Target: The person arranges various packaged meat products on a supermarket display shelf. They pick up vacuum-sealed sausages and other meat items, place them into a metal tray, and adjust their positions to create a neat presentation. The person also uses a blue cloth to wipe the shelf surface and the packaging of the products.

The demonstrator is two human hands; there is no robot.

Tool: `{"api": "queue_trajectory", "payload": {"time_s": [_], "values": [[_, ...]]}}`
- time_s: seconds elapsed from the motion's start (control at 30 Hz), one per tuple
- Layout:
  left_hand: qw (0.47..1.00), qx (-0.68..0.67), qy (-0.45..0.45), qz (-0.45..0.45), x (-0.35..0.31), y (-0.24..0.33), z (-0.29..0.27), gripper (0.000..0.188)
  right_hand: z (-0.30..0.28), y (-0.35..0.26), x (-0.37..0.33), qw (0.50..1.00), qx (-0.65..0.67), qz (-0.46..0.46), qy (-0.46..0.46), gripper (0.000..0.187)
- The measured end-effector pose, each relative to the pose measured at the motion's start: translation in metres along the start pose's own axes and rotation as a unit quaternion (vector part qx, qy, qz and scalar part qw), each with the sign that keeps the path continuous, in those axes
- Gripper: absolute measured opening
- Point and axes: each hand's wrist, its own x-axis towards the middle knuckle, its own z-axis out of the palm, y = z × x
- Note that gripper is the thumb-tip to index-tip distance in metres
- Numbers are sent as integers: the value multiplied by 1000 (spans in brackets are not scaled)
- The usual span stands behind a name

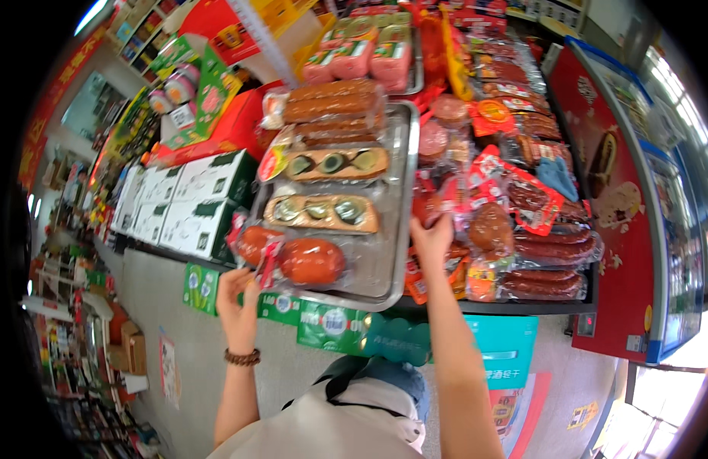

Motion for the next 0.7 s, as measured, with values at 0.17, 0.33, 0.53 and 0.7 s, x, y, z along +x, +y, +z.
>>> {"api": "queue_trajectory", "payload": {"time_s": [0.17,0.33,0.53,0.7], "values": [[1000,-22,-8,13,14,1,10,22,-50,-86,-16,944,278,160,-76,43],[999,-22,-25,21,28,-5,10,14,-89,-127,-37,953,289,80,-50,48],[998,-51,-19,29,37,2,15,21,-82,-213,-70,928,-174,-261,-199,80],[994,-104,-10,16,49,-16,14,26,-84,-227,-81,879,-271,-255,-297,82]]}}
